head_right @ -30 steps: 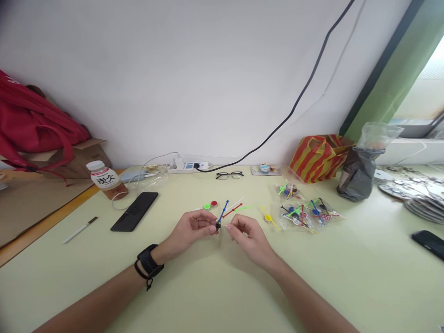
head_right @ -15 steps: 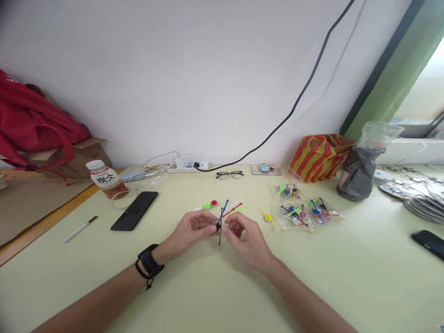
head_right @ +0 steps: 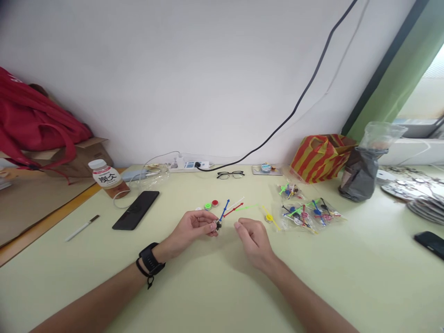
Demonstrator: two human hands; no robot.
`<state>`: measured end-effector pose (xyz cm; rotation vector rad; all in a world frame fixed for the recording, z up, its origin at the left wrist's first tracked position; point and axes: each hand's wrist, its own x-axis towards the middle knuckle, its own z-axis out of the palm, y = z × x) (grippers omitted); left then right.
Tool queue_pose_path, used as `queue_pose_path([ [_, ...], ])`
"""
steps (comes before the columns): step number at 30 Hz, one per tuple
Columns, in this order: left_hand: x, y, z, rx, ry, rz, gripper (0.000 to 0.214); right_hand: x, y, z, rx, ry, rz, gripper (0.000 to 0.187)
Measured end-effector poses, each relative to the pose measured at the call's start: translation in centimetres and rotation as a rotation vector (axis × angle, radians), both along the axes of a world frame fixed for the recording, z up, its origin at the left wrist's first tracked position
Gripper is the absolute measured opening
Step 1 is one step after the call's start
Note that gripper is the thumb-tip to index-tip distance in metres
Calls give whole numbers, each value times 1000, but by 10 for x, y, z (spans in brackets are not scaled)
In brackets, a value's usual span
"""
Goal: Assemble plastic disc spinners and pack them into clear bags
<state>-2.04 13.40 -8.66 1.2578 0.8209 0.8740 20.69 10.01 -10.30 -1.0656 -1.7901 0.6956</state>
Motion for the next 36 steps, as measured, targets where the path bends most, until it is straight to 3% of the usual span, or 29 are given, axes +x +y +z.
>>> queue_pose_path([
  [6,-1,1,-2,12,-20,-23,38,-8,0,6,-96,76,45,17],
  [15,-1,0,-2,27,-28,-50,36,-10,0,0,-140,46,95,18],
  [22,0,0,0,14,-22,10,39,-13,-4,11,-365,405,107,66],
  [23,0,0,0,15,-20,14,39,-13,-4,14,-403,441,104,62],
  [25,0,0,-1,22,-10,19,39,-12,-5,19,-447,451,135,35],
  [26,0,0,-1,24,-4,21,39,-11,-5,21,-448,443,165,35],
  [28,1,0,-2,23,1,27,39,-8,-5,25,-433,447,227,59],
  [30,1,1,-2,17,-3,33,39,-6,-4,26,-416,471,236,65],
  [34,1,0,-3,8,-19,18,38,-8,-2,23,-398,384,88,37],
  [36,0,0,-3,12,-22,-4,37,-11,-2,20,-360,304,55,33],
])
